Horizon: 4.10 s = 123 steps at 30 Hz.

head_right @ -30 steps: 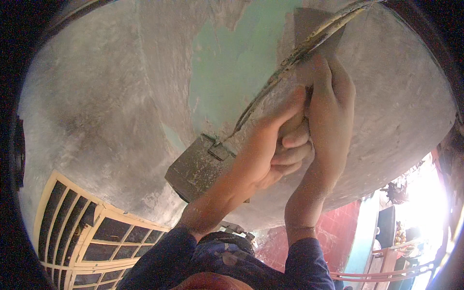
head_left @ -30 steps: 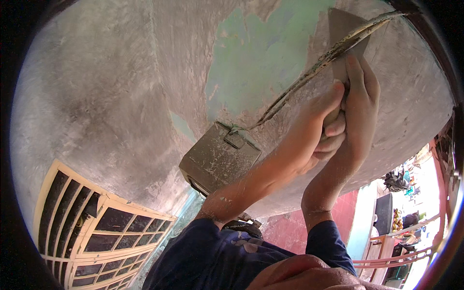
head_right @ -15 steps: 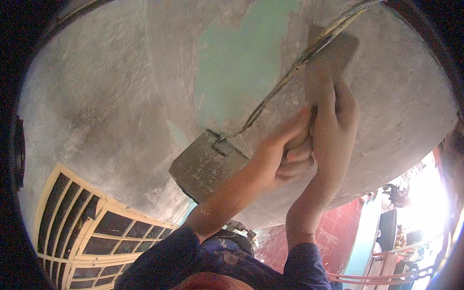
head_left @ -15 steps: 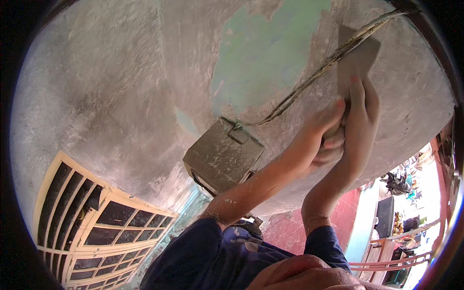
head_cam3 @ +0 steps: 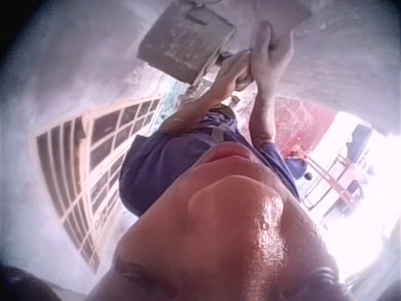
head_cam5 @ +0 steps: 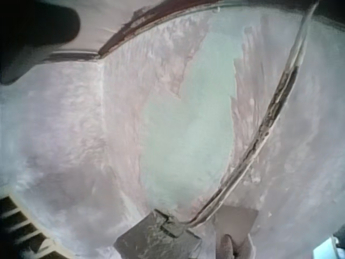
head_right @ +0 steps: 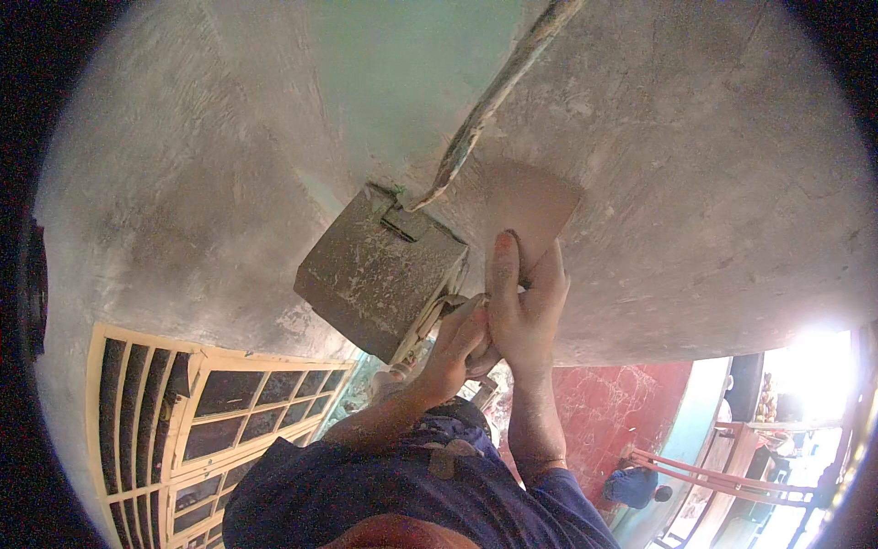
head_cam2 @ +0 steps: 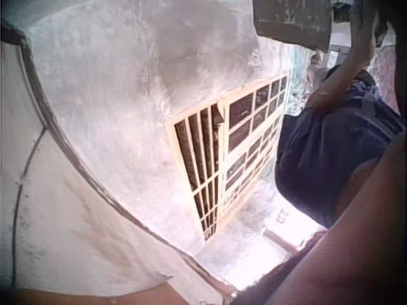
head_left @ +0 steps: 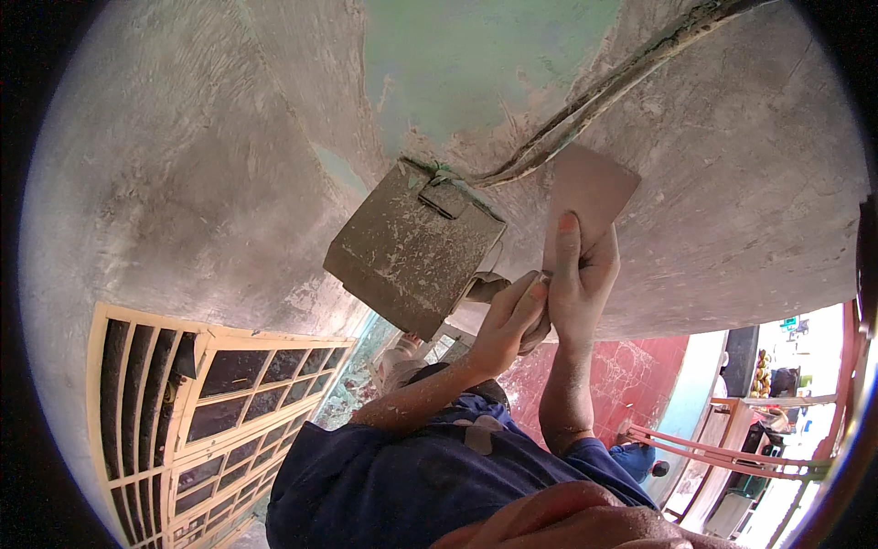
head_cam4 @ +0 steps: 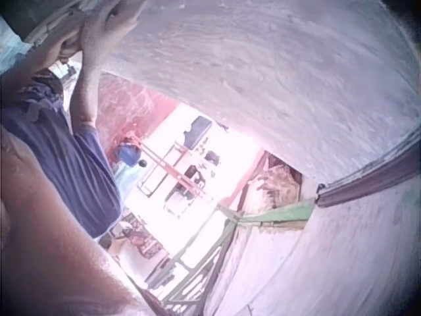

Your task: The person applies plaster to a ceiling using a trowel and hawk, smoothing the surface around an electrical box and conduit. The person repeatedly scoops plaster from the hawk and spreads it evenly across the ceiling area.

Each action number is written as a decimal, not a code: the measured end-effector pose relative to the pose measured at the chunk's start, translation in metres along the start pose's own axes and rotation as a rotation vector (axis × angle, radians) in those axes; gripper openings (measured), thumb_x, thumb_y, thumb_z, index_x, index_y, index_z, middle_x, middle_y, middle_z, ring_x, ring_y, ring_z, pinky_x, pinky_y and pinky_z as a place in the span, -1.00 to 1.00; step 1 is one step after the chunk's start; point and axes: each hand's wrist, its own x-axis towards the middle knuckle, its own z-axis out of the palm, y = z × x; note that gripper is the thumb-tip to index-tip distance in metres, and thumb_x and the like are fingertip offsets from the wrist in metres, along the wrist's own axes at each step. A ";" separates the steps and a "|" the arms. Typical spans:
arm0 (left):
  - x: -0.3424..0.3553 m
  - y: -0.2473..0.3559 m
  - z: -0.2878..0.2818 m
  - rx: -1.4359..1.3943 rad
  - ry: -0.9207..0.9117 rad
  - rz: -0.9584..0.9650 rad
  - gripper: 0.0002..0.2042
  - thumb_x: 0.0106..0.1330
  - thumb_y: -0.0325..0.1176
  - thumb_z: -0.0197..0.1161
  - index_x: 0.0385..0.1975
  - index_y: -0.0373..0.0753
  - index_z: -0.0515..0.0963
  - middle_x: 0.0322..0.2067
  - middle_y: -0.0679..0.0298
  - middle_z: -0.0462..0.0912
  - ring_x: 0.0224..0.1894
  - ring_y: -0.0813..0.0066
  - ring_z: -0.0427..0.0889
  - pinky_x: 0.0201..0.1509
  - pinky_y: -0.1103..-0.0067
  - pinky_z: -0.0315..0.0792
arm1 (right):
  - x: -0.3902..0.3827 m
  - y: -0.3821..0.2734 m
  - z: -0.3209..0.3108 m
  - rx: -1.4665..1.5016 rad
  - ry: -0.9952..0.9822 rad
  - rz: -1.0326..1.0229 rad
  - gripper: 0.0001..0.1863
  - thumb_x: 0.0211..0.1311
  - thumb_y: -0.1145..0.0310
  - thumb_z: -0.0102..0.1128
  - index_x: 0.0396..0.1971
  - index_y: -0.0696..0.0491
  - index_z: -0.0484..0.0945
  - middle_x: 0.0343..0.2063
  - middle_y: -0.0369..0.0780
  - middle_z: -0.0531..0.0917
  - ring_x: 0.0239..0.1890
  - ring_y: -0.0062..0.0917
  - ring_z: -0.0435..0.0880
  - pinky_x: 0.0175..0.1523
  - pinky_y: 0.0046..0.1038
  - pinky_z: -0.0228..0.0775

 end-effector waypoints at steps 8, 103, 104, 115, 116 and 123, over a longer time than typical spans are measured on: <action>0.004 0.043 -0.001 -0.181 0.016 -0.181 -0.59 0.63 0.01 -0.07 -0.06 -0.29 0.41 -0.71 0.52 0.20 -0.78 0.79 0.11 -0.71 0.72 0.00 | 0.021 -0.021 0.018 -0.037 0.038 -0.079 -0.81 0.50 0.39 0.08 -0.09 0.21 0.46 -0.47 -0.06 0.59 -0.49 -0.52 0.53 -0.37 -0.38 0.37; -0.024 0.018 -0.041 -0.398 -0.001 -0.416 -0.67 0.66 -0.05 -0.13 -0.26 -0.17 0.36 -0.60 0.50 0.27 -0.64 0.78 0.18 -0.60 0.71 0.06 | -0.020 0.031 0.047 0.063 0.039 0.141 -0.65 0.43 0.47 0.14 0.13 0.25 0.40 -0.13 -0.23 0.57 -0.08 -0.64 0.49 0.05 -0.54 0.32; -0.022 0.018 -0.044 -0.376 -0.015 -0.405 -0.67 0.66 -0.06 -0.13 -0.26 -0.17 0.35 -0.60 0.51 0.27 -0.64 0.77 0.18 -0.59 0.71 0.07 | -0.021 0.033 0.049 0.053 0.083 0.152 -0.65 0.43 0.47 0.14 0.13 0.24 0.40 -0.15 -0.23 0.58 -0.11 -0.65 0.49 0.02 -0.55 0.33; -0.015 0.017 -0.035 -0.385 0.001 -0.364 -0.69 0.66 -0.07 -0.10 -0.20 -0.19 0.35 -0.60 0.50 0.28 -0.61 0.77 0.20 -0.55 0.70 0.11 | -0.009 0.039 0.038 0.098 0.040 0.086 -0.47 0.43 0.46 0.20 0.29 0.26 0.25 0.05 -0.12 0.54 0.07 -0.50 0.49 0.13 -0.45 0.36; -0.013 0.025 -0.032 -0.378 -0.020 -0.359 -0.69 0.66 -0.07 -0.11 -0.21 -0.19 0.35 -0.60 0.50 0.28 -0.61 0.76 0.20 -0.56 0.70 0.11 | -0.004 0.036 0.034 0.069 0.023 0.033 -0.48 0.42 0.46 0.20 0.28 0.26 0.26 0.07 -0.12 0.53 0.07 -0.50 0.49 0.14 -0.44 0.36; -0.013 0.027 -0.027 -0.333 -0.012 -0.361 -0.68 0.66 -0.05 -0.12 -0.21 -0.19 0.36 -0.62 0.49 0.28 -0.62 0.77 0.21 -0.56 0.72 0.10 | -0.006 0.033 0.035 0.054 0.166 0.134 -0.48 0.36 0.44 0.27 0.22 0.26 0.31 -0.02 -0.17 0.54 0.00 -0.53 0.47 0.12 -0.48 0.31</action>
